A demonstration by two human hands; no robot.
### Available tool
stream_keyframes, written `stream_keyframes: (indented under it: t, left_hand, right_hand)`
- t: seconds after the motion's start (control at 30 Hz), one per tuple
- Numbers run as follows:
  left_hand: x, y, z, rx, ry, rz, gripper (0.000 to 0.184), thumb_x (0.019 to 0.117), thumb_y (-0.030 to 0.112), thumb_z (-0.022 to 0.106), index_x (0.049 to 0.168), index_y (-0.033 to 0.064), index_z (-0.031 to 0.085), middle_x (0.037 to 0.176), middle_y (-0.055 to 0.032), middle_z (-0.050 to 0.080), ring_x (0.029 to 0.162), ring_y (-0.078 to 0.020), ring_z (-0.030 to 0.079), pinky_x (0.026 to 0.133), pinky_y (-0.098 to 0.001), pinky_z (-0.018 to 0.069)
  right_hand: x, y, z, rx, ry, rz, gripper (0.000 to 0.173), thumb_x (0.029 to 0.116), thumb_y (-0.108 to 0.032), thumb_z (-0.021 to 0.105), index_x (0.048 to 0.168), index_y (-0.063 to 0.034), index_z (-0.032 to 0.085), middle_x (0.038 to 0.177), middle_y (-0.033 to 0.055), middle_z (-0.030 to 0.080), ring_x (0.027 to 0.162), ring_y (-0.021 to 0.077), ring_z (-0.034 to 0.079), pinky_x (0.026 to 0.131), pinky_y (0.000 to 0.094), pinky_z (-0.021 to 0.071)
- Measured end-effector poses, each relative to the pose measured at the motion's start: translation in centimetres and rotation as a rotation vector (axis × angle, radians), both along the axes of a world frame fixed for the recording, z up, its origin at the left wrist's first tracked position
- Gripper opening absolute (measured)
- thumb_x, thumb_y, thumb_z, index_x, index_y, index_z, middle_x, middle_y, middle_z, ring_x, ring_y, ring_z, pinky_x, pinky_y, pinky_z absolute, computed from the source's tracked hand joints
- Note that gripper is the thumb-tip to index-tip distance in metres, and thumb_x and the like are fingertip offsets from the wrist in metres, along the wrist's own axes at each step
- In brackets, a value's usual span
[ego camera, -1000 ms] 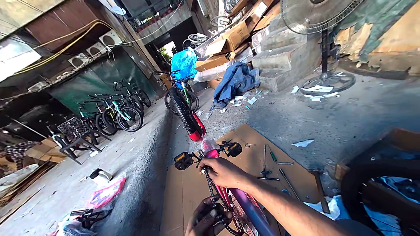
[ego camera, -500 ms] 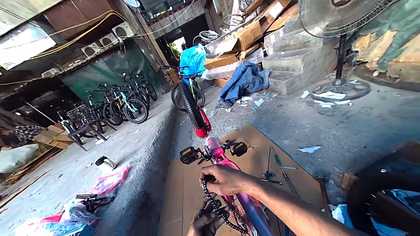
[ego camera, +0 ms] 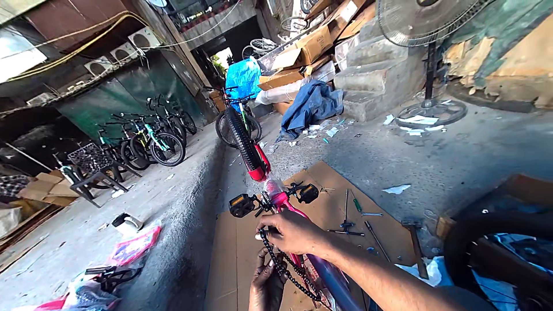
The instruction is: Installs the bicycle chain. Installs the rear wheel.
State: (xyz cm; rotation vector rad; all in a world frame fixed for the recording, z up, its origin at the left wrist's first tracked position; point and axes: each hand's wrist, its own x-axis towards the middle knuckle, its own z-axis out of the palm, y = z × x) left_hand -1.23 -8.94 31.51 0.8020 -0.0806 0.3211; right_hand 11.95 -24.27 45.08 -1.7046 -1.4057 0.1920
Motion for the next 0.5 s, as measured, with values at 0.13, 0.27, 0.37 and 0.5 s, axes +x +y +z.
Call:
stream_keyframes:
  t: [0.13, 0.27, 0.37, 0.5]
  left_hand:
    - [1.3, -0.5, -0.2, -0.029, 0.078, 0.31, 0.023, 0.0994, 0.004, 0.046, 0.118, 0.0093, 0.059, 0.101, -0.0192, 0.072, 0.077, -0.0245, 0.073, 0.069, -0.0371, 0.0616]
    - [1.9, 0.2, 0.8, -0.01, 0.151, 0.406, 0.028, 0.1025, 0.003, 0.039, 0.126, 0.0086, 0.052, 0.103, -0.0166, 0.07, 0.086, -0.0275, 0.072, 0.077, -0.0439, 0.0616]
    - [1.6, 0.1, 2.1, 0.059, 0.181, 0.387, 0.025, 0.1006, 0.005, 0.039, 0.12, 0.0089, 0.056, 0.096, -0.0141, 0.069, 0.077, -0.0221, 0.07, 0.068, -0.0377, 0.0606]
    - [2.1, 1.4, 3.4, 0.105, 0.136, 0.403, 0.024, 0.1038, 0.008, 0.04, 0.121, 0.0089, 0.057, 0.099, -0.0137, 0.07, 0.085, -0.0251, 0.071, 0.078, -0.0441, 0.0617]
  right_hand:
    - [-0.3, 0.1, -1.8, 0.036, 0.026, -0.037, 0.03, 0.1082, -0.032, 0.048, 0.126, -0.0178, 0.067, 0.096, 0.0091, 0.072, 0.082, 0.0241, 0.07, 0.078, 0.0479, 0.0574]
    - [-0.8, 0.3, -3.8, 0.157, 0.041, -0.014, 0.027, 0.1072, -0.023, 0.05, 0.128, -0.0168, 0.066, 0.104, 0.0068, 0.073, 0.093, 0.0203, 0.071, 0.084, 0.0443, 0.0568]
    - [-0.5, -0.1, -3.9, 0.257, 0.184, 0.16, 0.033, 0.1047, -0.007, 0.048, 0.134, -0.0095, 0.062, 0.126, 0.0054, 0.07, 0.113, 0.0129, 0.068, 0.1, 0.0349, 0.0562]
    - [-1.1, -0.7, -3.0, 0.422, 0.381, 0.204, 0.035, 0.1004, -0.004, 0.049, 0.133, -0.0041, 0.063, 0.12, 0.0076, 0.072, 0.105, 0.0147, 0.071, 0.093, 0.0338, 0.0592]
